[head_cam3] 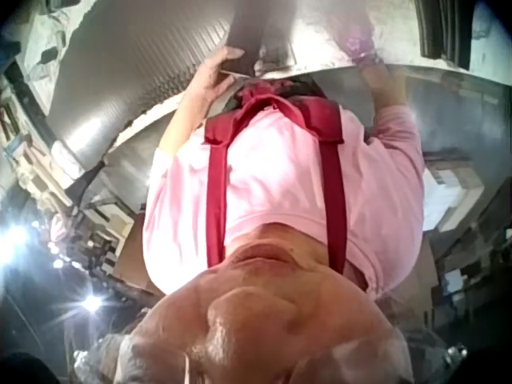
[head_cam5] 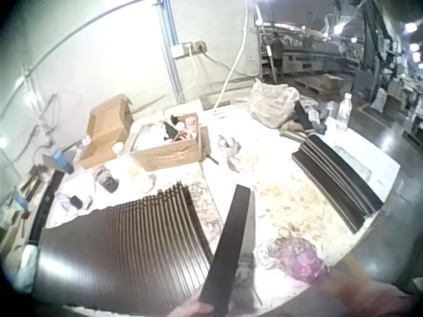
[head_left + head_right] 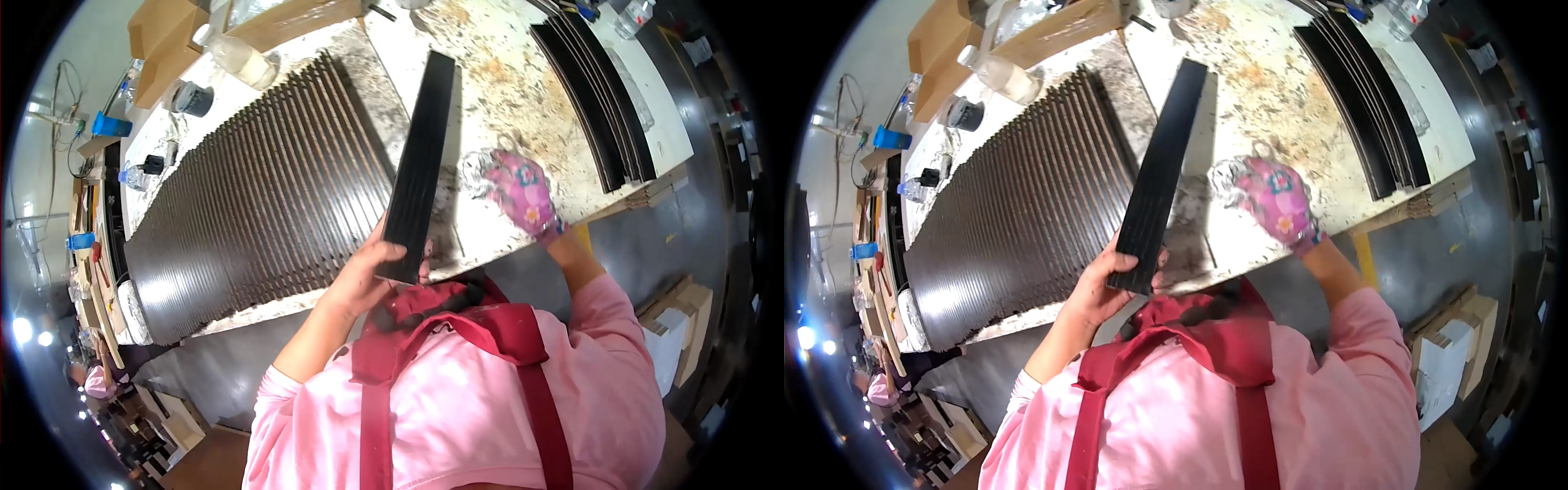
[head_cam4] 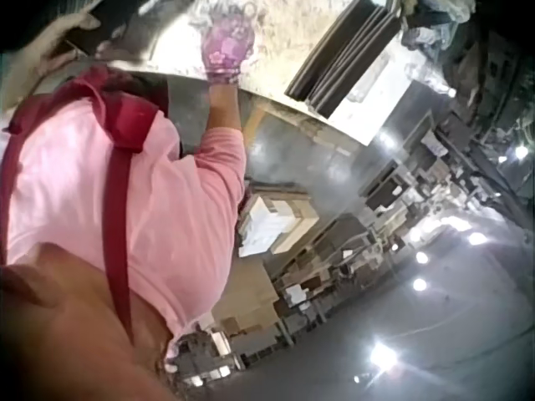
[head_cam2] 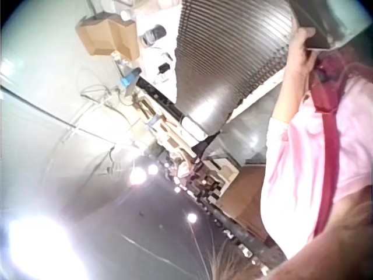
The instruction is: The person wipes dark wooden slats with a cloth, applies a liquid from a bottle onto the cloth, and wipes different sides of the slats before placing them in a stack.
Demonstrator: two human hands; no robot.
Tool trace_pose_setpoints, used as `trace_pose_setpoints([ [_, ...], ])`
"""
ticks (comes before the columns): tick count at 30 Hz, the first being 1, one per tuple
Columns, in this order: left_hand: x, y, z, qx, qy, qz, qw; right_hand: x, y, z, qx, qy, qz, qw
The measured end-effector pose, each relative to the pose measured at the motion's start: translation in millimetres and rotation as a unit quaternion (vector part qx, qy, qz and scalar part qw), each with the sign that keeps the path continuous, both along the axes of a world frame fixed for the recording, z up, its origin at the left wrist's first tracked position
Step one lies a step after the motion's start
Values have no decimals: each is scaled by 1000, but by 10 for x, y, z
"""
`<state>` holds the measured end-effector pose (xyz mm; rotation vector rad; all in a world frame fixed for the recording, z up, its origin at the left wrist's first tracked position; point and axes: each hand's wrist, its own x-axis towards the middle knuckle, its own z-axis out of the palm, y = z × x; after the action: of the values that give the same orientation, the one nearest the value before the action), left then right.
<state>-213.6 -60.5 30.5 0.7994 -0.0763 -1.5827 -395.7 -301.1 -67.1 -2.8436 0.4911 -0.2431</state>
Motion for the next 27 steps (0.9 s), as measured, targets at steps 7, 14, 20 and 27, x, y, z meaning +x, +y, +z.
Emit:
trace_pose_setpoints([
  [7,-250,-47,-258,79,104,37,991,251,-386,724,188,-205,-25,960],
  [14,-337,56,-304,169,77,52,981,1196,128,464,40,-96,238,966],
  [20,-423,5,-161,166,142,123,968,1901,-1710,-228,105,10,-85,991],
  [27,-370,250,-316,137,137,122,973,1425,-694,445,-196,-220,275,915],
])
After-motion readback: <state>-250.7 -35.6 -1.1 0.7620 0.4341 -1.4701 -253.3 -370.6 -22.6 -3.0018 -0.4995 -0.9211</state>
